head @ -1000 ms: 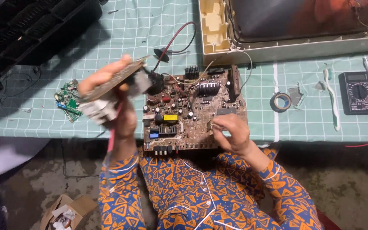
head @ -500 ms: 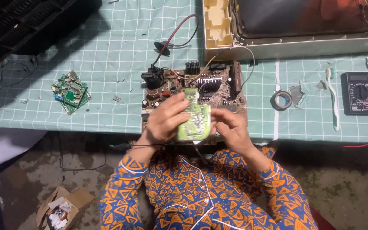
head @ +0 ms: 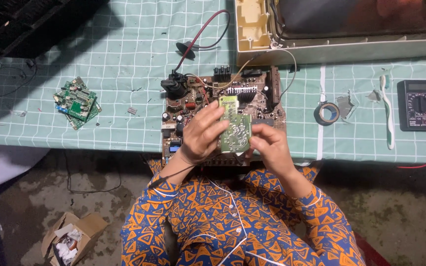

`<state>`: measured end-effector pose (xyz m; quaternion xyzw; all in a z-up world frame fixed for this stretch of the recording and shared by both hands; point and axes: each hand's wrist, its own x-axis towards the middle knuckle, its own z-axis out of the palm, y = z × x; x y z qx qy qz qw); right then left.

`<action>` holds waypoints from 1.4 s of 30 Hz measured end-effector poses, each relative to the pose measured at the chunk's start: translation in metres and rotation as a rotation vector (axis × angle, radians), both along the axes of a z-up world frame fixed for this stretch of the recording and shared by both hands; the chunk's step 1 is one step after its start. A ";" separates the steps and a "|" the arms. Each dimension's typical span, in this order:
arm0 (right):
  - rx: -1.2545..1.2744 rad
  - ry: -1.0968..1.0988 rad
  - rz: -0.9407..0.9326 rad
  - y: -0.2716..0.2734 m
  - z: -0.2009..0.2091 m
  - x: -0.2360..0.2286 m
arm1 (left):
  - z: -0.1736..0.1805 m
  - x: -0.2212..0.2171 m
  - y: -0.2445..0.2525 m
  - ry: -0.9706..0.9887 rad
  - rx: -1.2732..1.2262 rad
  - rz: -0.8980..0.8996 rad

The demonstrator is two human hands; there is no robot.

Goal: Testing a television circuit board using a digital multimeter and inspecting electronic components.

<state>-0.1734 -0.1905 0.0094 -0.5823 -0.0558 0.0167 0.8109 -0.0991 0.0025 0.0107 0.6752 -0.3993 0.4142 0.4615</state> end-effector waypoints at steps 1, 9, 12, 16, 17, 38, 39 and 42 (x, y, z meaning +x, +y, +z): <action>0.000 0.002 -0.001 -0.005 -0.023 0.002 | -0.005 0.000 0.003 0.002 0.000 -0.001; 0.609 0.276 0.062 -0.030 -0.017 0.034 | -0.009 -0.016 0.000 0.482 -0.005 -0.055; 0.751 0.255 0.226 -0.043 -0.036 0.040 | 0.026 -0.025 -0.006 0.438 0.072 0.033; 0.748 0.307 0.169 -0.048 -0.064 0.043 | 0.031 -0.027 -0.009 0.423 0.145 0.070; 0.764 0.324 0.174 -0.049 -0.066 0.044 | 0.029 -0.026 -0.010 0.430 0.149 0.074; 0.556 0.563 -0.007 -0.048 -0.052 0.039 | 0.043 -0.017 -0.039 0.503 0.567 0.156; 0.526 0.540 -0.027 -0.046 -0.041 0.039 | 0.046 -0.014 -0.041 0.548 0.597 0.118; 0.405 0.505 -0.061 -0.046 -0.035 0.033 | 0.058 -0.006 -0.042 0.681 0.675 -0.006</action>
